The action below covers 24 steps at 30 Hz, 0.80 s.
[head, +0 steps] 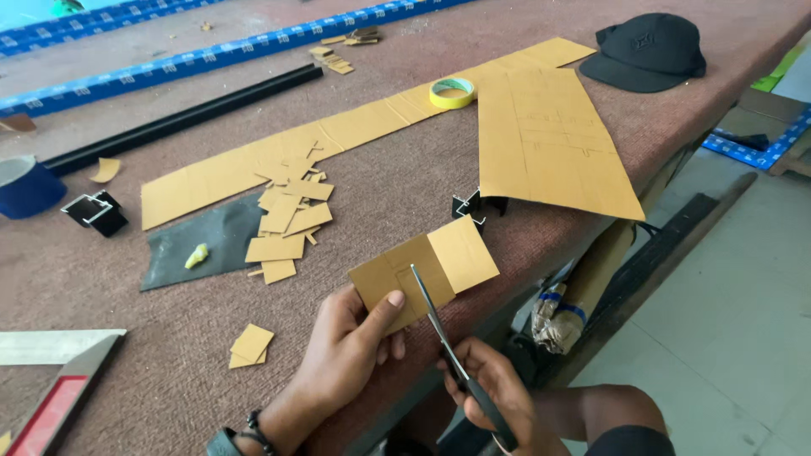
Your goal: The person uses scissors to cut small rectangular pieces from a larger sheet of cardboard. They repeatedly trim the edges of the cardboard pieces and place the cut pieces on the table.
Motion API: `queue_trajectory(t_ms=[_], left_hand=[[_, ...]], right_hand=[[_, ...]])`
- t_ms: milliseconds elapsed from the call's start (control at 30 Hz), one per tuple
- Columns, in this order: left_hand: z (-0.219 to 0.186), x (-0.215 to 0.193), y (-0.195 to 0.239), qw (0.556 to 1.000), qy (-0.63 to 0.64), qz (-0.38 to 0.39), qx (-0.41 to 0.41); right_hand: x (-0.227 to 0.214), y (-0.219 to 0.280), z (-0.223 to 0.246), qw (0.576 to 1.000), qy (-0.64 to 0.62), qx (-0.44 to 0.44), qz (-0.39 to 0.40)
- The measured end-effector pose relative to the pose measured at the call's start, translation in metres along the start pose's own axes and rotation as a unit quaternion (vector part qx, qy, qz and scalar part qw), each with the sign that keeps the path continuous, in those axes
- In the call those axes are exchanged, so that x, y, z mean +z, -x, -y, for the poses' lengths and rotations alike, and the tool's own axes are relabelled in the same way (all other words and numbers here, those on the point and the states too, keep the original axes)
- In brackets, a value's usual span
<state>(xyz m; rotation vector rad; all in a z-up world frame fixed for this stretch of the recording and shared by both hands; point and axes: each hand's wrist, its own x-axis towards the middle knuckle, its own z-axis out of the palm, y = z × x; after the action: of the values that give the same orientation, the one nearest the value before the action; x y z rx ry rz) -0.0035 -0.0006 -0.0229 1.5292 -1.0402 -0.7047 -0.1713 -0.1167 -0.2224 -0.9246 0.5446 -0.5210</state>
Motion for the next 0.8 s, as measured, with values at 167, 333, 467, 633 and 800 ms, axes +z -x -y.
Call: queue_trajectory(t_ms=[167,333,467,633,800], left_hand=[[0.000,0.002,0.001,0.997,-0.029,0.000,0.071],[-0.002,0.002,0.004,0.994,-0.085,0.003,0.063],[-0.004,0.004,0.006,0.996,-0.082,-0.006,0.030],[-0.012,0.005,0.008,0.995,-0.098,-0.018,0.017],[-0.012,0.010,0.011,0.997,-0.078,-0.024,-0.010]], right_hand=[[0.035,0.040,0.051,0.978,0.093,-0.127,0.137],[0.047,0.050,0.061,0.982,0.064,-0.124,0.130],[0.047,0.053,0.061,0.987,0.036,-0.101,0.117],[0.047,0.053,0.063,0.986,0.046,-0.094,0.127],[0.050,0.056,0.066,0.985,0.049,-0.104,0.132]])
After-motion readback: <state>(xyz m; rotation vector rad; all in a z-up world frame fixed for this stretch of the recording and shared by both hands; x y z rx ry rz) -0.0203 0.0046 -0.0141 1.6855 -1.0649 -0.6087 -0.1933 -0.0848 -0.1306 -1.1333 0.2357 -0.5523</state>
